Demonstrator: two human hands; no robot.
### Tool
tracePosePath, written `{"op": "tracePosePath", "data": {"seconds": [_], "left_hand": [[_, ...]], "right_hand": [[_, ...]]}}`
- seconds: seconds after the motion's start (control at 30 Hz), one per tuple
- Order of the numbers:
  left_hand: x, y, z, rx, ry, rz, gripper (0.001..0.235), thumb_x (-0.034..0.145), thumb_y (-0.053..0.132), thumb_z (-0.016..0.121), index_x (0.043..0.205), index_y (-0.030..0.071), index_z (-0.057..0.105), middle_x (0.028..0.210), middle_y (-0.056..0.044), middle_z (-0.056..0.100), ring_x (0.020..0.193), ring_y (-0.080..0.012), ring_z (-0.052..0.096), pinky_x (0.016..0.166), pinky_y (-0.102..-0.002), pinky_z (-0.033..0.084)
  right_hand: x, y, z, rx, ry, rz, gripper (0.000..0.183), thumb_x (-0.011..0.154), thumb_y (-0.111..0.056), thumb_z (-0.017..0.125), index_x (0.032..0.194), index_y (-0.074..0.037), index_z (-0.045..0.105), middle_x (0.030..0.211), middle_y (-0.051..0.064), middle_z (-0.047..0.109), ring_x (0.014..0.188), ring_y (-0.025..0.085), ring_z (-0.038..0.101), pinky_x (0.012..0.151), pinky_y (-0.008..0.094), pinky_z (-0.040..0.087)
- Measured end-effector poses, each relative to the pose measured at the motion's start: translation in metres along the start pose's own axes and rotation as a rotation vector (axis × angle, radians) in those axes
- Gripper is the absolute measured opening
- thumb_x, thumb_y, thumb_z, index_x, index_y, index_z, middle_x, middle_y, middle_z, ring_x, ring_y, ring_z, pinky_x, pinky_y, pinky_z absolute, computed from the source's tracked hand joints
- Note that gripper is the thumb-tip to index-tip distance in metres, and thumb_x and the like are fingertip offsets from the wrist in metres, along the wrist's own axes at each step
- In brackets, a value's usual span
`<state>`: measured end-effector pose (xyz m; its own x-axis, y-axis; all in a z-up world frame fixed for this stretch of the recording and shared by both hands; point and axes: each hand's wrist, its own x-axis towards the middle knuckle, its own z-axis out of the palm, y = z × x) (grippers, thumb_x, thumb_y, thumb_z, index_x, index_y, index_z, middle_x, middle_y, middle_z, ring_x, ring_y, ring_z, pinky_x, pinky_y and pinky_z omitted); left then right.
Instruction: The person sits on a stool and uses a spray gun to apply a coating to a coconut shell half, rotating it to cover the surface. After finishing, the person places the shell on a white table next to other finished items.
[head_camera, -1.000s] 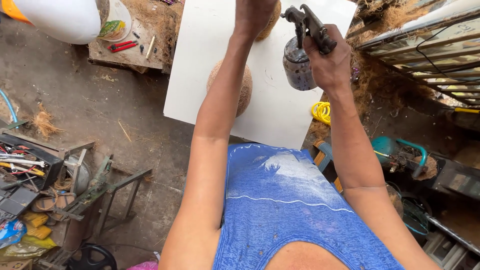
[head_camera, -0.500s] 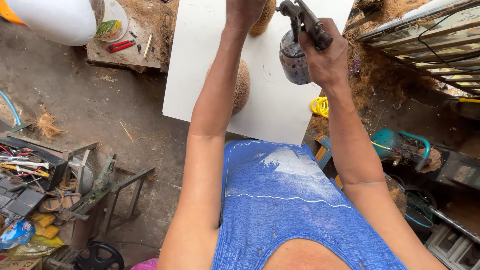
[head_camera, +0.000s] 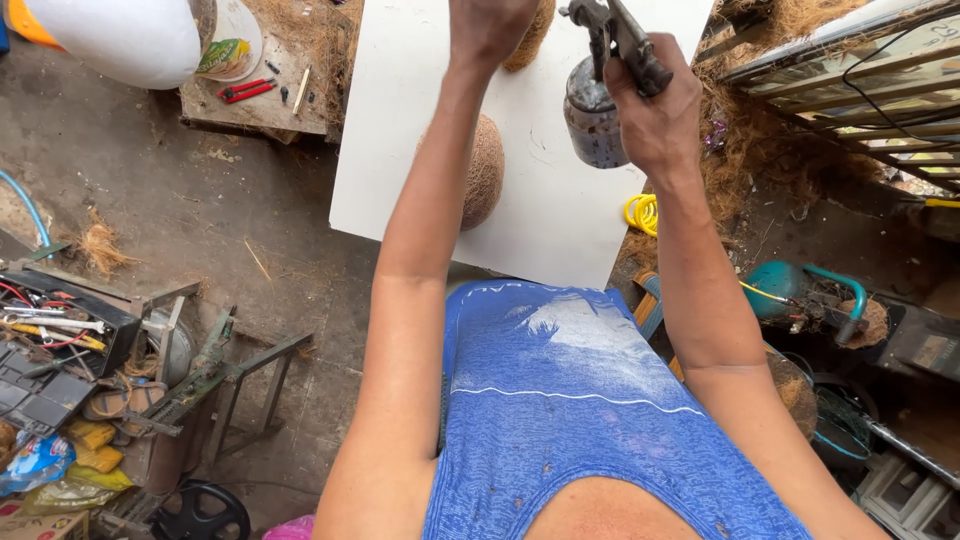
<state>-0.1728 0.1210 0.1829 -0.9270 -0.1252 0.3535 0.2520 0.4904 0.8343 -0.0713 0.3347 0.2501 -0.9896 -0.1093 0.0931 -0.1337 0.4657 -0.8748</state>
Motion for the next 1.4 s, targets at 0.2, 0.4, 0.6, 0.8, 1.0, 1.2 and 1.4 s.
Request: {"op": "tracePosePath", "data": {"seconds": [0.2, 0.4, 0.6, 0.8, 1.0, 1.2, 1.4], "left_hand": [[-0.023, -0.045, 0.068, 0.156, 0.004, -0.268, 0.051, 0.064, 0.055, 0.079, 0.085, 0.015, 0.055, 0.089, -0.005, 0.064, 0.089, -0.0254, 0.061, 0.074, -0.040, 0.052], [-0.022, -0.056, 0.079, 0.165, 0.198, -0.118, 0.032, 0.076, 0.040, 0.070, 0.071, 0.017, 0.049, 0.062, 0.003, 0.061, 0.064, -0.0166, 0.058, 0.062, -0.035, 0.051], [-0.015, -0.064, 0.056, 0.131, 0.081, -0.104, 0.038, 0.069, 0.028, 0.087, 0.091, 0.013, 0.060, 0.085, -0.004, 0.068, 0.078, -0.0185, 0.067, 0.070, -0.034, 0.057], [-0.008, -0.048, 0.026, -0.333, -0.143, -0.073, 0.022, 0.074, 0.011, 0.074, 0.095, 0.007, 0.069, 0.087, -0.003, 0.074, 0.079, -0.0162, 0.068, 0.075, -0.034, 0.061], [0.002, -0.057, 0.007, -0.574, -0.501, -0.066, 0.024, 0.089, -0.002, 0.067, 0.112, 0.003, 0.062, 0.113, -0.014, 0.070, 0.108, -0.0297, 0.068, 0.103, -0.046, 0.054], [0.004, -0.046, 0.001, -0.527, -0.550, -0.119, 0.021, 0.093, -0.010, 0.056, 0.105, 0.006, 0.062, 0.105, -0.006, 0.067, 0.108, -0.0216, 0.063, 0.103, -0.044, 0.057], [-0.001, -0.058, 0.004, -0.621, -0.527, -0.133, 0.035, 0.091, -0.019, 0.053, 0.116, 0.004, 0.055, 0.119, -0.013, 0.065, 0.118, -0.0255, 0.063, 0.106, -0.040, 0.055]], "right_hand": [[-0.015, 0.001, -0.012, -0.003, 0.029, 0.094, 0.028, 0.107, -0.034, 0.062, 0.106, -0.007, 0.053, 0.085, 0.004, 0.063, 0.075, 0.018, 0.058, 0.063, 0.036, 0.048], [-0.027, -0.008, -0.027, 0.012, 0.008, 0.068, 0.037, 0.106, -0.040, 0.061, 0.112, -0.005, 0.054, 0.080, 0.005, 0.060, 0.063, 0.016, 0.052, 0.052, 0.033, 0.044], [-0.030, 0.003, -0.029, 0.005, 0.026, 0.065, 0.044, 0.105, -0.049, 0.055, 0.111, -0.006, 0.052, 0.079, 0.002, 0.056, 0.055, 0.013, 0.053, 0.047, 0.031, 0.048], [-0.033, 0.004, -0.031, -0.039, 0.071, 0.113, 0.046, 0.103, -0.053, 0.056, 0.100, -0.008, 0.051, 0.072, 0.000, 0.047, 0.055, 0.014, 0.053, 0.049, 0.031, 0.045], [-0.022, 0.002, -0.021, -0.014, 0.004, 0.031, 0.042, 0.107, -0.043, 0.054, 0.112, -0.002, 0.053, 0.081, 0.006, 0.057, 0.055, 0.015, 0.051, 0.043, 0.030, 0.050], [-0.002, -0.006, -0.008, 0.021, -0.091, 0.120, 0.042, 0.105, -0.050, 0.051, 0.109, -0.008, 0.049, 0.067, -0.004, 0.046, 0.048, 0.010, 0.041, 0.042, 0.027, 0.041], [0.013, -0.006, -0.003, 0.072, -0.105, 0.119, 0.056, 0.096, -0.064, 0.051, 0.100, -0.009, 0.042, 0.069, -0.001, 0.047, 0.051, 0.011, 0.046, 0.041, 0.027, 0.045]]}}
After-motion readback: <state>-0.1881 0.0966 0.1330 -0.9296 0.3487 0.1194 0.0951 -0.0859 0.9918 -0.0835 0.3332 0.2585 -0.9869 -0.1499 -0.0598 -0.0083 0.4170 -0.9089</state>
